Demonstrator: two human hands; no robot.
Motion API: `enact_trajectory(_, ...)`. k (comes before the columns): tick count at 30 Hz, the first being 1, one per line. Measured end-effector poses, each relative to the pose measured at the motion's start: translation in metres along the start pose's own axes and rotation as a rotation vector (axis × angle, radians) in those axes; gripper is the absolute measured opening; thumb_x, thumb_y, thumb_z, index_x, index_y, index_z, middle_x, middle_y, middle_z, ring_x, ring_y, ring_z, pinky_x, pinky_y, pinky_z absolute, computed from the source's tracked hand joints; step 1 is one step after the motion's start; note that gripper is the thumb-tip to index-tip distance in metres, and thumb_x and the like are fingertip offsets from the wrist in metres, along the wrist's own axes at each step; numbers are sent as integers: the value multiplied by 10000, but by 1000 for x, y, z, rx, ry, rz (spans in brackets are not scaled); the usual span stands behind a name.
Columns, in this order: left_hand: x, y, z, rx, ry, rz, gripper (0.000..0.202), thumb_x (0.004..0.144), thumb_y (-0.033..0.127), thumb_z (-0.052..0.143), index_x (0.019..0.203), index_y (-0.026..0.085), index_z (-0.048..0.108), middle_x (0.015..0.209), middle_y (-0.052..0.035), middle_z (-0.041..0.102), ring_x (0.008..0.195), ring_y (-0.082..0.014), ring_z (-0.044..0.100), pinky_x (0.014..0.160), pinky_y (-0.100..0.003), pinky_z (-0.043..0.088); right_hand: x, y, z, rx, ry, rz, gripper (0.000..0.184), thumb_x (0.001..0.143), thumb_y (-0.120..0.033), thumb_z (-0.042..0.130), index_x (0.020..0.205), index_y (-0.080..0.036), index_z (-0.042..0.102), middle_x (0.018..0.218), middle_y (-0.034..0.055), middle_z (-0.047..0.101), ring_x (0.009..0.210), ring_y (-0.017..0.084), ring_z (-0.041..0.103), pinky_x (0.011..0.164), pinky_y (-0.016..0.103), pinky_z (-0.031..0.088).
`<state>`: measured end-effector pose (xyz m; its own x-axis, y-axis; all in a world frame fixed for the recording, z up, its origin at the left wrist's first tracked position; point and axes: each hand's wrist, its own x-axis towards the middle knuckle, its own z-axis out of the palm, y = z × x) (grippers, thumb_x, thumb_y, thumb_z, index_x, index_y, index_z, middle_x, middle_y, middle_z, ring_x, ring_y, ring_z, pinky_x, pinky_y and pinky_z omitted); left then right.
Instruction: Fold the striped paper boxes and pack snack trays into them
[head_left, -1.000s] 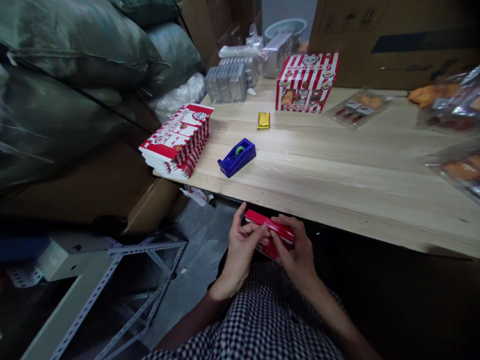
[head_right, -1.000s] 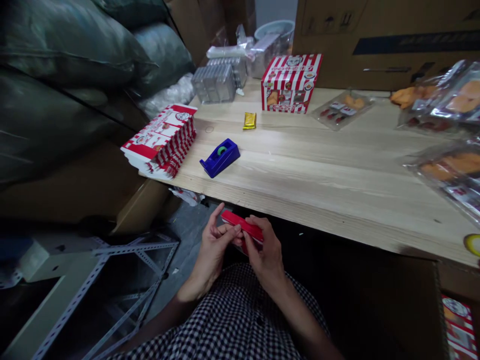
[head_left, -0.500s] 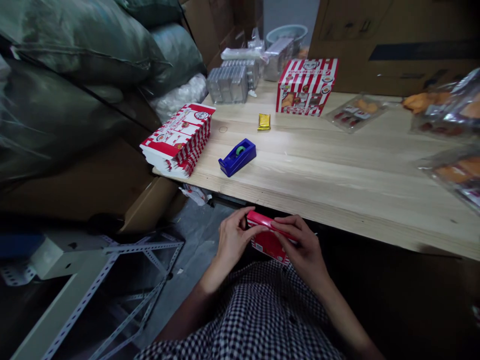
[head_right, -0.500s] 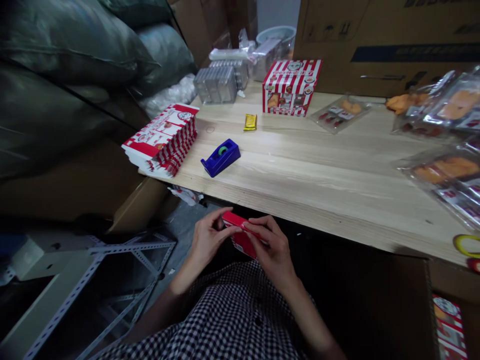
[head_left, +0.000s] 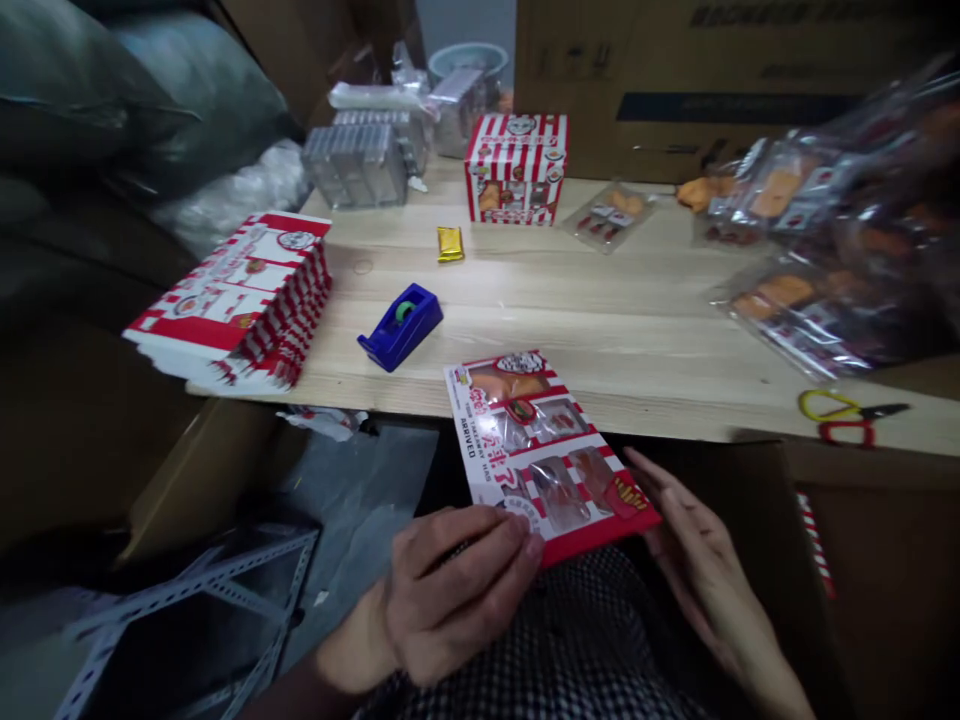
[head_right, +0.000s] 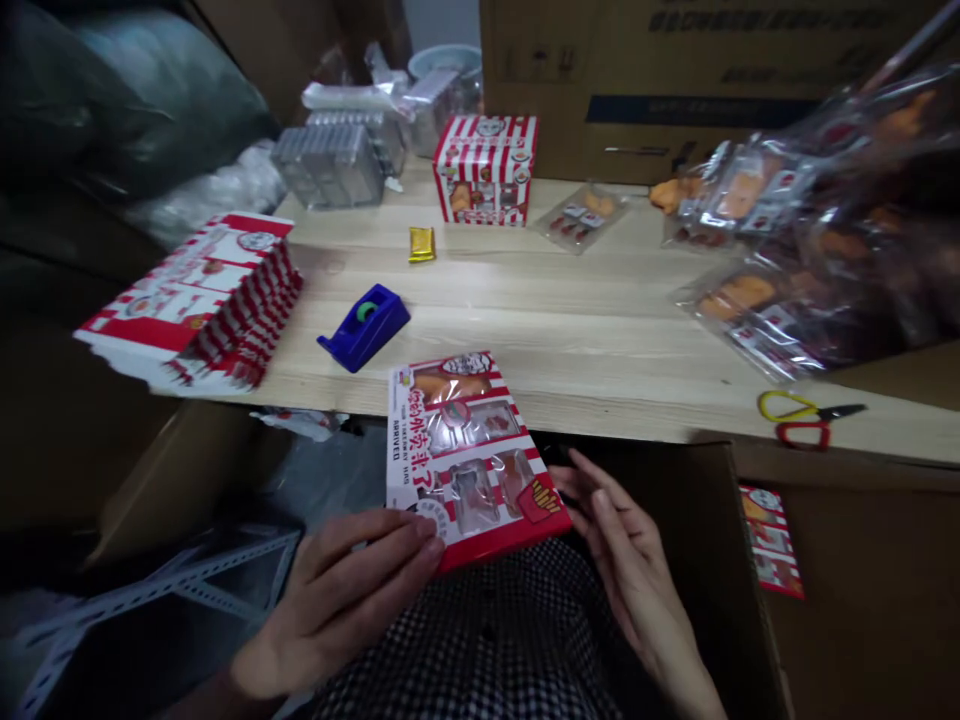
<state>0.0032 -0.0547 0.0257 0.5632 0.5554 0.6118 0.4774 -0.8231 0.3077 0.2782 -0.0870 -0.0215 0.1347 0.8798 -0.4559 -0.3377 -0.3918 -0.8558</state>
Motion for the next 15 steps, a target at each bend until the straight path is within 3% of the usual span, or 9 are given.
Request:
enact_trajectory(2, -5, -7, 24, 13, 95, 121, 222, 983, 141, 523, 1088, 144, 720, 994, -25, 772, 1047, -177, 654, 815, -268, 611, -6, 2, 6, 198, -62, 111, 555, 949, -651, 479, 1348, -294, 620, 1337, 126, 670, 1173, 323, 664, 1019, 553, 508)
enact_trajectory(3, -7, -9, 36, 6, 107, 158, 215, 982, 134, 523, 1062, 129, 723, 987, -29, 774, 1030, -180, 660, 806, -269, 617, -8, 3, 12, 250, -79, 121, 550, 938, -642, 514, 1357, -299, 608, 1341, 121, 669, 1150, 319, 677, 997, 541, 526)
enact_trajectory(7, -7, -12, 68, -101, -19, 159, 175, 946, 170, 615, 1100, 134, 691, 1057, -36, 772, 1067, -184, 672, 846, -306, 632, -5, 7, 26, 208, 23, 40, 519, 853, -364, 769, 1342, -321, 600, 1295, 57, 704, 1095, 246, 705, 988, 411, 550)
enact_trajectory(9, -1, -7, 64, -214, -126, 91, 328, 902, 341, 695, 1170, 154, 662, 1158, -68, 747, 1173, -226, 638, 906, -378, 621, 0, 11, 22, 191, 44, 3, 522, 855, -345, 768, 1346, -307, 593, 1267, 54, 718, 1067, 237, 716, 972, 397, 563)
enact_trajectory(11, 7, 1, 48, -398, -201, -31, 482, 870, 462, 703, 1261, 193, 623, 1232, -101, 716, 1233, -265, 605, 956, -444, 595, 3, 14, 13, 181, 51, -44, 541, 864, -338, 757, 1369, -302, 568, 1247, 54, 726, 1035, 238, 729, 940, 407, 584)
enact_trajectory(13, 14, 11, 26, -608, -193, -157, 484, 908, 469, 649, 1343, 268, 580, 1144, -92, 745, 1122, -259, 668, 907, -435, 605, 5, 16, 2, 158, 68, -95, 542, 871, -330, 746, 1376, -305, 552, 1241, 52, 728, 1016, 238, 736, 900, 416, 607)
enact_trajectory(15, 16, 20, 6, -688, -188, -286, 428, 946, 449, 565, 1370, 387, 565, 888, -46, 772, 845, -232, 731, 747, -394, 625, 6, 16, -6, 120, 93, -128, 523, 880, -335, 734, 1369, -306, 551, 1219, 52, 737, 988, 239, 745, 852, 416, 628)
